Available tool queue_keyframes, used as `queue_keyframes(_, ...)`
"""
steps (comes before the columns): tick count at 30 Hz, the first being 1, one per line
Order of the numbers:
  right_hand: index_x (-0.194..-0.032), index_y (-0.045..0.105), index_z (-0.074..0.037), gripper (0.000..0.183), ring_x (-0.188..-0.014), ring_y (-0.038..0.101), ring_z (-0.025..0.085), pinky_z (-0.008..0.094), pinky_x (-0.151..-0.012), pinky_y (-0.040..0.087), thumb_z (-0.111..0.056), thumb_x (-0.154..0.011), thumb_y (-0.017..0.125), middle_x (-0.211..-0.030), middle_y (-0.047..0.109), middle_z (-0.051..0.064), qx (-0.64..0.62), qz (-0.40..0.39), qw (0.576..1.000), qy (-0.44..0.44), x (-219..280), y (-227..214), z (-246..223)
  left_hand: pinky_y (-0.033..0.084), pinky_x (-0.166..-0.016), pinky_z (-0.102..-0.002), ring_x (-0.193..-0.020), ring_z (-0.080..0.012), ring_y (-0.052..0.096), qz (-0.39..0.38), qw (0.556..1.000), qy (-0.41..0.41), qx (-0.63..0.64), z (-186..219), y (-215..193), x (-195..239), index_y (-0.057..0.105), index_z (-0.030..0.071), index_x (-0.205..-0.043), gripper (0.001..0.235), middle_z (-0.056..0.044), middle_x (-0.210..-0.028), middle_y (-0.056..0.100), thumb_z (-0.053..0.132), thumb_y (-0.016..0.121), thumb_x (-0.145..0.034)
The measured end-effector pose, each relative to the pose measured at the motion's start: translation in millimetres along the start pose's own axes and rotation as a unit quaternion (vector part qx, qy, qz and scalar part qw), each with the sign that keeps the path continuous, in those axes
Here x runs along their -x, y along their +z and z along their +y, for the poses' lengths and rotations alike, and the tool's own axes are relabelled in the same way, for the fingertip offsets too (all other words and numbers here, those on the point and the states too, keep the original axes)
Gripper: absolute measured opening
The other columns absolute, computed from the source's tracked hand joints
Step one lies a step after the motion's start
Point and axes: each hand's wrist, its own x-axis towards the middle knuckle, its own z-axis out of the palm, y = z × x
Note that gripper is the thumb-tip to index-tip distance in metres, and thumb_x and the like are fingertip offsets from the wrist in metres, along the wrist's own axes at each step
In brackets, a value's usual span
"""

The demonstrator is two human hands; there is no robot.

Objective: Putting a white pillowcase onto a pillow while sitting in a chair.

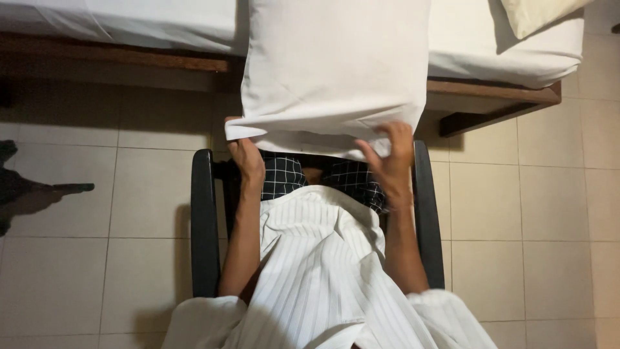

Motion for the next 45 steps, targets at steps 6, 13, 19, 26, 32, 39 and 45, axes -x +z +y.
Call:
queue_keyframes(6, -0.146, 0.054, -0.028, 0.079, -0.158, 0.016, 0.041, 0.068, -0.128, 0.01, -0.032, -0.079, 0.096, -0.164, 0.033, 0.015, 0.032, -0.043, 0.996, -0.076, -61.5, 74.6, -51.1, 0.046, -0.106, -0.038, -0.118, -0.0197, 0.059, 0.029, 0.996, -0.026, -0.085, -35.3, -7.9, -15.3, 0.059, 0.004, -0.125, 0.033, -0.01, -0.126, 0.062, 0.025, 0.044, -0.104)
queue_keyframes(13, -0.162, 0.034, -0.04, 0.088, -0.162, 0.008, 0.034, 0.066, -0.131, 0.003, -0.012, -0.094, 0.082, -0.174, 0.012, 0.003, 0.148, 0.055, 0.976, -0.152, -109.3, 151.7, -17.6, 0.03, -0.054, -0.037, -0.056, -0.0225, 0.044, -0.006, 0.937, 0.076, -0.34, -57.3, -22.7, -13.3, 0.045, -0.011, -0.069, 0.044, -0.017, -0.065, 0.05, 0.013, 0.061, -0.103)
queue_keyframes(19, -0.158, 0.041, -0.038, 0.073, -0.162, 0.014, 0.031, 0.067, -0.132, 0.0, 0.008, -0.103, 0.054, -0.172, 0.021, 0.002, 0.205, 0.125, 0.96, -0.142, -153.8, 150.1, -27.0, 0.037, -0.046, -0.029, -0.051, -0.0104, 0.054, -0.088, 0.945, 0.05, -0.311, 60.6, 61.8, 36.7, 0.073, 0.0, -0.087, 0.02, -0.002, -0.06, 0.06, 0.013, 0.062, -0.098)
queue_keyframes(26, -0.152, 0.052, -0.035, 0.066, -0.161, 0.017, 0.03, 0.065, -0.133, 0.004, 0.001, -0.099, 0.065, -0.169, 0.03, 0.001, 0.171, 0.068, 0.976, -0.116, -148.5, 120.8, -42.6, 0.053, -0.067, -0.034, -0.075, -0.016, 0.068, -0.139, 0.943, 0.061, -0.295, 57.9, 46.4, 12.3, 0.072, -0.005, -0.103, 0.026, -0.011, -0.086, 0.074, 0.021, 0.071, -0.097)
queue_keyframes(32, -0.143, 0.057, -0.025, 0.073, -0.151, 0.017, 0.038, 0.071, -0.121, 0.003, -0.043, -0.078, 0.085, -0.161, 0.031, 0.015, 0.045, -0.079, 0.987, -0.133, -105.3, 73.6, -48.5, 0.058, -0.097, -0.038, -0.11, -0.0221, 0.067, 0.012, 0.964, -0.045, -0.263, -9.1, 9.1, -4.2, 0.044, -0.005, -0.13, 0.049, -0.019, -0.123, 0.061, 0.012, 0.076, -0.096)
queue_keyframes(39, -0.127, 0.066, -0.015, 0.038, -0.147, 0.042, 0.034, 0.057, -0.124, 0.032, -0.038, -0.099, 0.079, -0.137, 0.061, 0.009, 0.001, -0.098, 0.987, -0.127, -123.1, 45.6, -42.8, 0.053, -0.105, -0.039, -0.129, -0.0241, 0.06, -0.054, 0.97, 0.153, -0.182, 44.2, 34.3, 10.2, 0.058, 0.001, -0.136, 0.039, -0.012, -0.139, 0.06, -0.006, 0.059, -0.097)
queue_keyframes(45, -0.121, 0.07, -0.014, 0.026, -0.111, 0.057, 0.023, 0.043, -0.096, 0.048, -0.023, -0.098, 0.08, -0.113, 0.064, 0.006, -0.051, -0.122, 0.982, -0.136, -69.9, 87.9, -37.4, 0.054, -0.103, -0.034, -0.113, -0.0209, 0.067, -0.011, 0.959, 0.17, -0.229, 42.3, 18.3, 16.2, 0.066, 0.001, -0.123, 0.031, -0.009, -0.122, 0.069, -0.009, 0.055, -0.097)
